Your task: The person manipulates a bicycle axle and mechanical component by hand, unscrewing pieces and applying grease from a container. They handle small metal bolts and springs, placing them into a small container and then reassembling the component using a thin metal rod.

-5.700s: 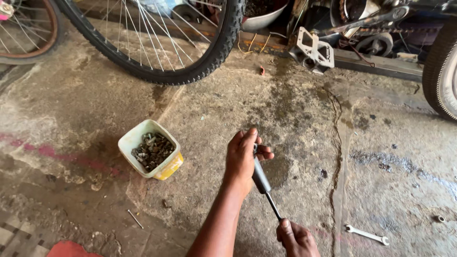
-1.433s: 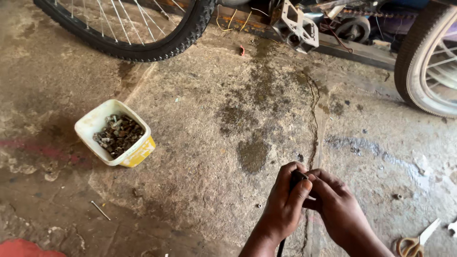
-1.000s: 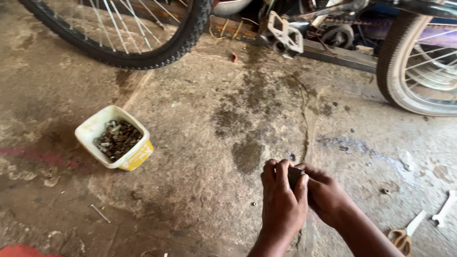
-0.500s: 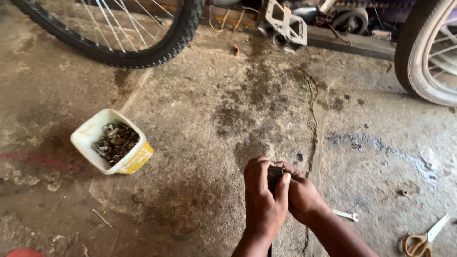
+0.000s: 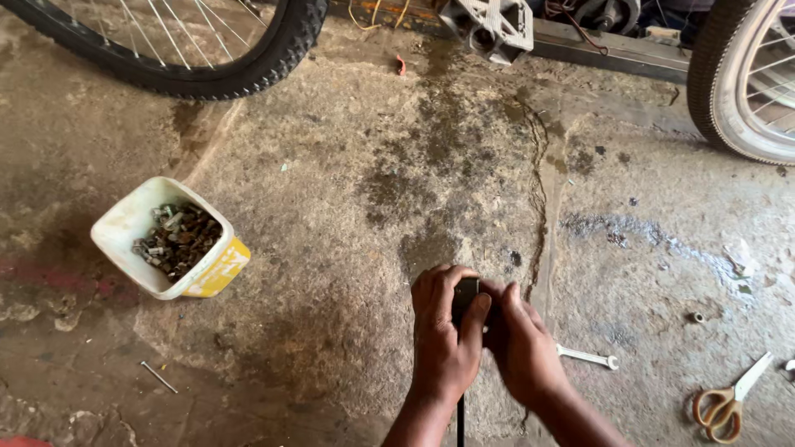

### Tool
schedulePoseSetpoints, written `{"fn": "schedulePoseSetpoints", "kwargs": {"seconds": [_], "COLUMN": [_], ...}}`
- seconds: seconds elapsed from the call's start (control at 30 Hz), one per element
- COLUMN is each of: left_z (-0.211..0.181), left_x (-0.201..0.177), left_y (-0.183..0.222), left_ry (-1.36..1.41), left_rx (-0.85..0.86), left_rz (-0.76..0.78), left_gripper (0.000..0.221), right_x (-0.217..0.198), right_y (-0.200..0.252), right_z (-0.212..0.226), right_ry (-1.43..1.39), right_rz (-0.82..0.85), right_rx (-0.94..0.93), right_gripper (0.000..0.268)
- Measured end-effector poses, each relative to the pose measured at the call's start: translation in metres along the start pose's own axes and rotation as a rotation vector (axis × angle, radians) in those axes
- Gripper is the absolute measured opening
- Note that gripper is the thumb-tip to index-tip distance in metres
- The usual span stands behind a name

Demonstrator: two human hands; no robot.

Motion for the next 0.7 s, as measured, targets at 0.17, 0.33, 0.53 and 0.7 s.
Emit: {"fn": "schedulePoseSetpoints", "kwargs": {"seconds": [0.17, 0.33, 0.53, 0.7], "left_z": [0.0, 0.003, -0.014, -0.011], "left_x": [0.001, -0.002, 0.01, 0.029], "left_y": [-0.006, 0.001, -0.004, -0.007], "left_ry": [0.001, -0.03, -0.016, -0.021], "left_rx": [0.039, -0.061, 0.07, 0.089], "left_rz": [0.021, -0.006, -0.034, 0.005], "left_gripper": [0.047, 0.052, 0.052, 0.046], "right_x": [0.014, 0.004, -0.021, -0.019], "right_y": [-0.014, -0.022, -0.023, -0.004], "right_z": [0.048, 0.032, -0.002, 0.034], "right_ry": [0.969, 0.971, 0.145, 0.807], "right_rz": [0.025, 0.05, 0.12, 0.174], "right_rx": [-0.127, -0.074, 0.033, -0.215], "right_gripper": [0.039, 0.038, 0.047, 0.043]}}
Point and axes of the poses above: each hand's wrist, its own y-axis away from the middle knuckle, its own x-axis out of the palm, z = x × y, the point moved 7 cm from there along -y, towards the middle knuckle, and after that the axes turned 13 degrees about z, right-handed, at the moved point
